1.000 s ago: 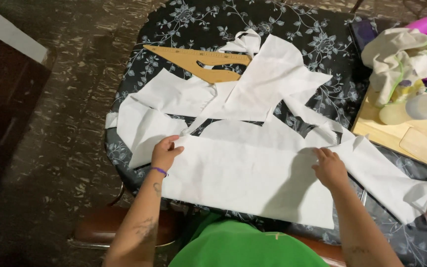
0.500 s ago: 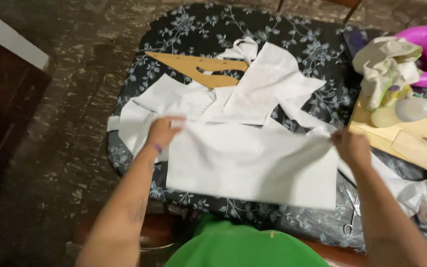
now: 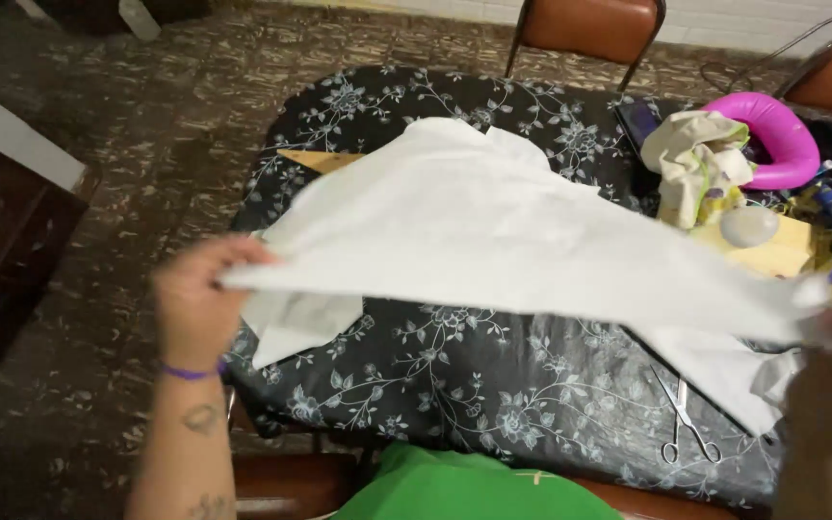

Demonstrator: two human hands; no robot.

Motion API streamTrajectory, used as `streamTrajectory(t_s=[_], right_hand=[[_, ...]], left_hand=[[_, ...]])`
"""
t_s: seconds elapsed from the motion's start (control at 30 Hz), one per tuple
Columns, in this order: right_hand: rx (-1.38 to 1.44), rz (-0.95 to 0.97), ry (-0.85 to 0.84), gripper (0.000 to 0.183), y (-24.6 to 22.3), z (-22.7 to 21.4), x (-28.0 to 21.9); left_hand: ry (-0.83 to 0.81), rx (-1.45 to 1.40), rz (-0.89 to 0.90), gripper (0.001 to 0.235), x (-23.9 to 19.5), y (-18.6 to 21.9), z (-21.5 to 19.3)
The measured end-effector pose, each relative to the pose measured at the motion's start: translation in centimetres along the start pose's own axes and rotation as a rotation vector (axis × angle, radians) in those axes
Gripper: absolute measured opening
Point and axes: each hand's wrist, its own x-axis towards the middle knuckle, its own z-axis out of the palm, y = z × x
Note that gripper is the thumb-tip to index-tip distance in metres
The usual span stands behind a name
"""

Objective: The person cuts a white fabric garment laid out on a table using scissors. They trim the edges and separate sections of the fabric, occasionally folding and smoothing the material to align it for cutting.

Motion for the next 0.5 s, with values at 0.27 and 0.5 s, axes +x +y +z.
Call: streamTrajectory(t_s=[0.27,0.5], right_hand=[[0.469,0.069,-0.184,0.022,-10.1,1.6,-20.7],[0.187,0.198,-0.707,0.02,-10.1,5.1,-29.1]], left_hand=[[-0.3,-0.034,-0.564,0.034,-15.8,-12.3,6.8],[-0.491,0.212,-0.643,0.031,-23.6,-16.8,8.4]])
